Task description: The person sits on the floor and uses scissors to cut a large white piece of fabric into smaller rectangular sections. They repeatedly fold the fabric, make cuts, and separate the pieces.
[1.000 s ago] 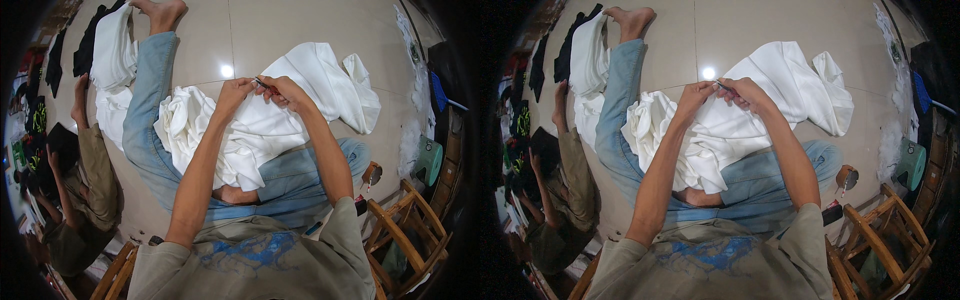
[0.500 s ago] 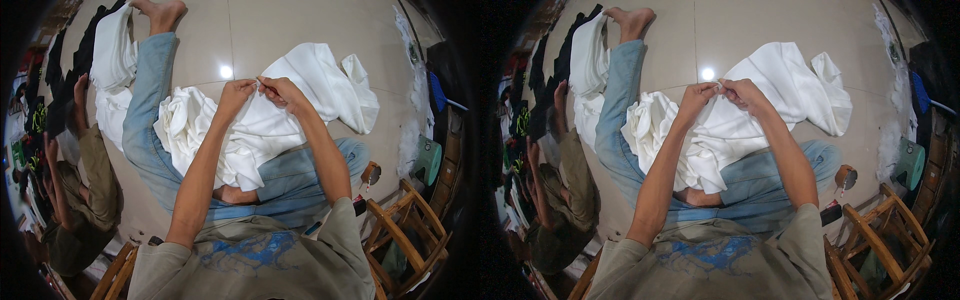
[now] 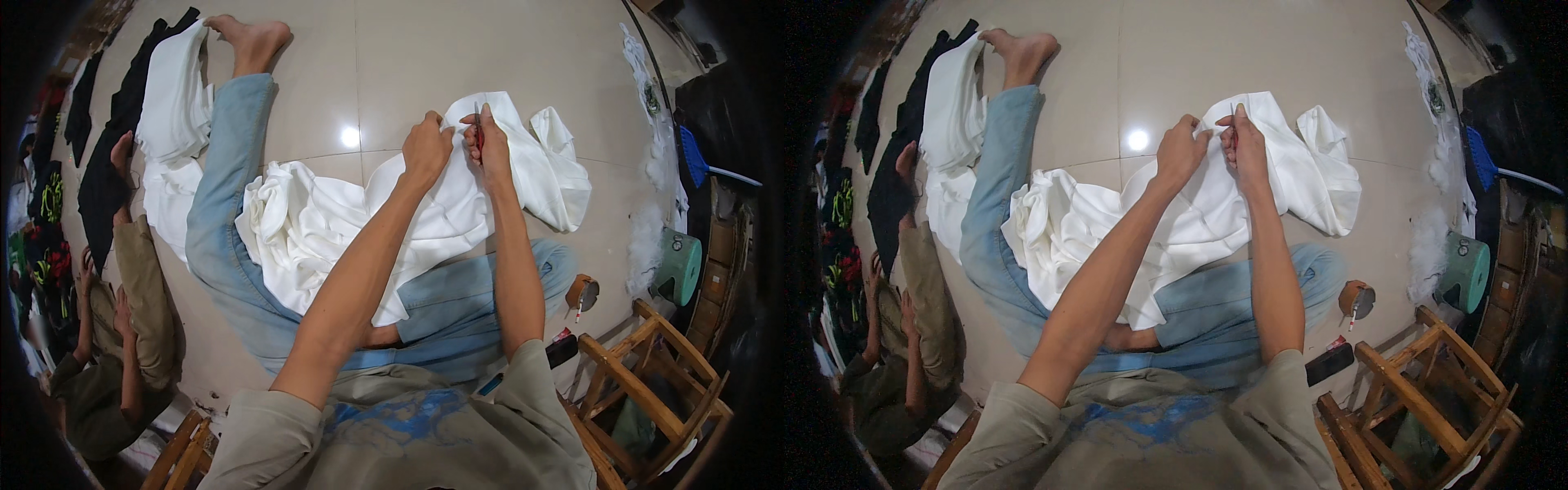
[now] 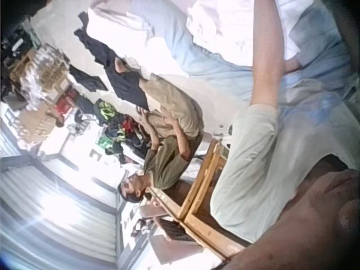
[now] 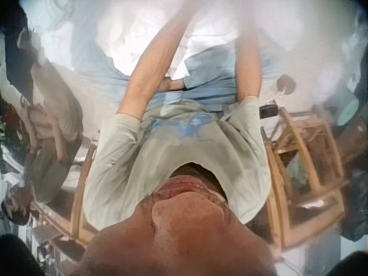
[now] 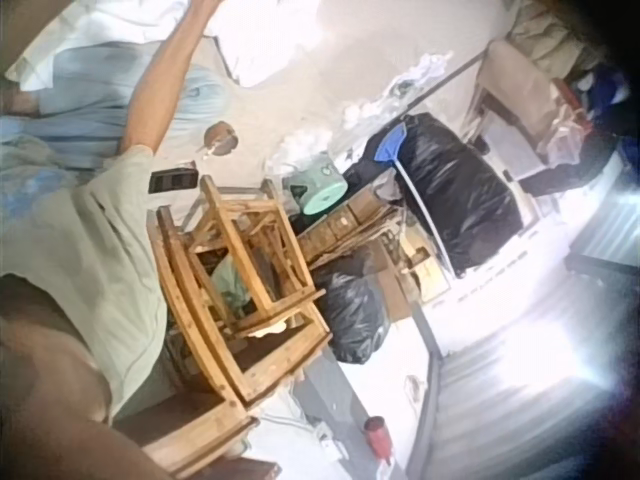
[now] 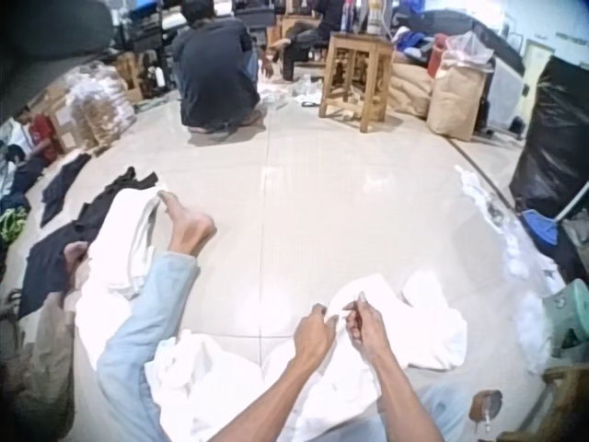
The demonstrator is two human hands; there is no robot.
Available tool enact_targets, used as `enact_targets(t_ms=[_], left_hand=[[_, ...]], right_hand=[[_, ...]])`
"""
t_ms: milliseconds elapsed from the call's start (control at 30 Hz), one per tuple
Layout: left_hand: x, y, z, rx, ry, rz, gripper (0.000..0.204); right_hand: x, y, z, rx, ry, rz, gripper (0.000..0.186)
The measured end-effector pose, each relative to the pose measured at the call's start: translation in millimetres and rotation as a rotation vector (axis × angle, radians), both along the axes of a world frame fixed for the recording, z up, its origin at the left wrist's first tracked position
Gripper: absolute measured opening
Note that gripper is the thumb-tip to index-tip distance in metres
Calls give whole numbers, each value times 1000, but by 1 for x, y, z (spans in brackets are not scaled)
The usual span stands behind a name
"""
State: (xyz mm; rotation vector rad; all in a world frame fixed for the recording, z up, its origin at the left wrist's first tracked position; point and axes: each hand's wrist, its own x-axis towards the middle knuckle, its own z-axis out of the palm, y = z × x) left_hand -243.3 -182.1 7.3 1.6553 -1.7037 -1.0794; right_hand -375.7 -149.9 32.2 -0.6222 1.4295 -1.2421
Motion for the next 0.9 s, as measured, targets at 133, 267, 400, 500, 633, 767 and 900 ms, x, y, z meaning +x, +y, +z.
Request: enact_targets(t_ms=[133,267,400,500,633,767,900], left_hand=[[25,32,-21,15,167,57,37],[59,60,-12,314,576,168,30],[71,66,-1,359,695,193,27],[79,61,-18,424,740,182,30],[79,60,-17,481,780,177,28],[81,60,-16,489,769,165,27],[80,61,-17,434,702,148,28]], right_hand=[[5,10,-6,229,0,227,47],[21,18,9,299,-35,476,49],[28,18,8,392,-36,548,50],[30,18,6,400,-40,589,51],[29,18,5,409,-38,599,51],[32,18,10,426,-11,592,51],[34,16,13,457,26,590,52]])
